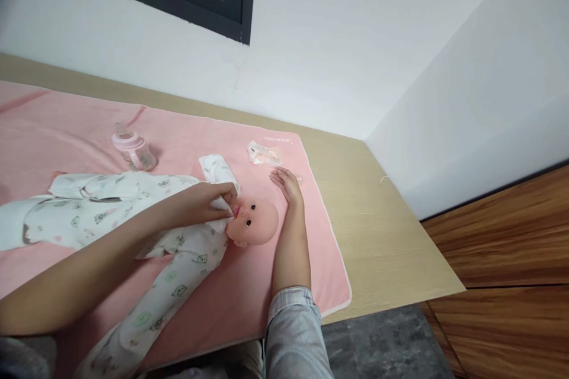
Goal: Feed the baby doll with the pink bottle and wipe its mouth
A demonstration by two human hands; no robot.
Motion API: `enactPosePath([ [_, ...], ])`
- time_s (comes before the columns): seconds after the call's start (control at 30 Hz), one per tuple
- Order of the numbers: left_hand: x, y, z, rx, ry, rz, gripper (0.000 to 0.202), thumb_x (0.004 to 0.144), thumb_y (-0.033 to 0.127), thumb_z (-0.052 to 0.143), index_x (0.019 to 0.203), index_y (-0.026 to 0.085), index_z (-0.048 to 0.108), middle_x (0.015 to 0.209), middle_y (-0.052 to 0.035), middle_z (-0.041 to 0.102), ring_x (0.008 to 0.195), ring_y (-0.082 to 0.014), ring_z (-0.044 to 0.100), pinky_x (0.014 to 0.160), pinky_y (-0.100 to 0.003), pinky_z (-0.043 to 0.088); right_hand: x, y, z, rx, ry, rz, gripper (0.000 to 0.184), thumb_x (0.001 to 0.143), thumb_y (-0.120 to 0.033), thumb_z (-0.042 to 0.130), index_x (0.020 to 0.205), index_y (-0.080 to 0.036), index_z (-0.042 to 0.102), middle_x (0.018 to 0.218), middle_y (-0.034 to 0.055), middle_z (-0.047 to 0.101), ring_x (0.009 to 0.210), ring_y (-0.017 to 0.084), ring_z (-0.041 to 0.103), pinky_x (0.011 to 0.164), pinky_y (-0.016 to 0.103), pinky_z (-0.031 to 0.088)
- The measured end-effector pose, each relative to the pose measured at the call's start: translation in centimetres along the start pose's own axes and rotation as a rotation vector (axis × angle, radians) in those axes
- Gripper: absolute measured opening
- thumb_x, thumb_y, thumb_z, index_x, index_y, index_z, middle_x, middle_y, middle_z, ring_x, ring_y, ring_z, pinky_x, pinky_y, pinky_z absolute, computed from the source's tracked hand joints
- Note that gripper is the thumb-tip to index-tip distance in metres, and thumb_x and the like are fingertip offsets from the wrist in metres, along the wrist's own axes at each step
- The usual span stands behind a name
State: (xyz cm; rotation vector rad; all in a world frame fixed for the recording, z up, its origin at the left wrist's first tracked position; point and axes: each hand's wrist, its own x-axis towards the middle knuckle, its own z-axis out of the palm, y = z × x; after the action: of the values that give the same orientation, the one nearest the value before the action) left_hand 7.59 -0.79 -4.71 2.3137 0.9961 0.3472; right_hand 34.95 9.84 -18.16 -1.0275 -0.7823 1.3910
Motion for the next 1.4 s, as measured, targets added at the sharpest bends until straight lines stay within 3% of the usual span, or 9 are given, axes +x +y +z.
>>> enactPosePath([
  [0.37, 0.0, -0.3, 0.0, 0.075, 0.09, -0.058, 0.018, 0.075, 0.024, 0.051, 0.092, 0.023, 0.051, 0.081, 0.0012, 0.065, 0.072, -0.0205, 0.059, 0.059, -0.026, 0.036, 0.0, 0.1, -0.2, -0.017, -0.006, 0.001, 0.015, 0.078, -0.02, 0.068, 0.092, -0.018, 0.063, 0.086, 0.0033, 0.074, 0.083, 0.015, 0.073, 0.103, 0.038, 0.053],
  [0.57, 0.2, -0.3, 0.2, 0.013, 0.173, 0.004, 0.013, 0.074, 0.022, 0.049, 0.088, 0.023, 0.049, 0.082, 0.0029, 0.066, 0.073, -0.0184, 0.06, 0.062, -0.026, 0.038, 0.0, 0.0, -0.1, -0.022, -0.002, 0.004, 0.014, 0.078, -0.019, 0.066, 0.092, -0.019, 0.063, 0.086, 0.0029, 0.074, 0.083, 0.014, 0.072, 0.101, 0.037, 0.054],
  [0.97, 0.9, -0.7, 1.0, -0.052, 0.211, 0.081, 0.015, 0.074, 0.019, 0.051, 0.089, 0.022, 0.052, 0.091, 0.0017, 0.07, 0.082, -0.0197, 0.066, 0.068, -0.027, 0.044, -0.2, -0.1, 0.2, -0.01, 0.022, 0.013, 0.012, 0.081, -0.015, 0.061, 0.093, -0.017, 0.063, 0.085, 0.004, 0.073, 0.08, 0.014, 0.073, 0.102, 0.038, 0.052],
  [1.4, 0.9, -0.6, 1.0, -0.055, 0.234, 0.069, 0.016, 0.077, 0.023, 0.05, 0.092, 0.022, 0.055, 0.095, 0.0, 0.071, 0.086, -0.0212, 0.066, 0.073, -0.029, 0.046, -0.2, -0.1, 0.1, -0.025, 0.006, 0.001, 0.014, 0.077, -0.019, 0.068, 0.091, -0.019, 0.064, 0.086, 0.0032, 0.074, 0.082, 0.014, 0.072, 0.102, 0.038, 0.053],
])
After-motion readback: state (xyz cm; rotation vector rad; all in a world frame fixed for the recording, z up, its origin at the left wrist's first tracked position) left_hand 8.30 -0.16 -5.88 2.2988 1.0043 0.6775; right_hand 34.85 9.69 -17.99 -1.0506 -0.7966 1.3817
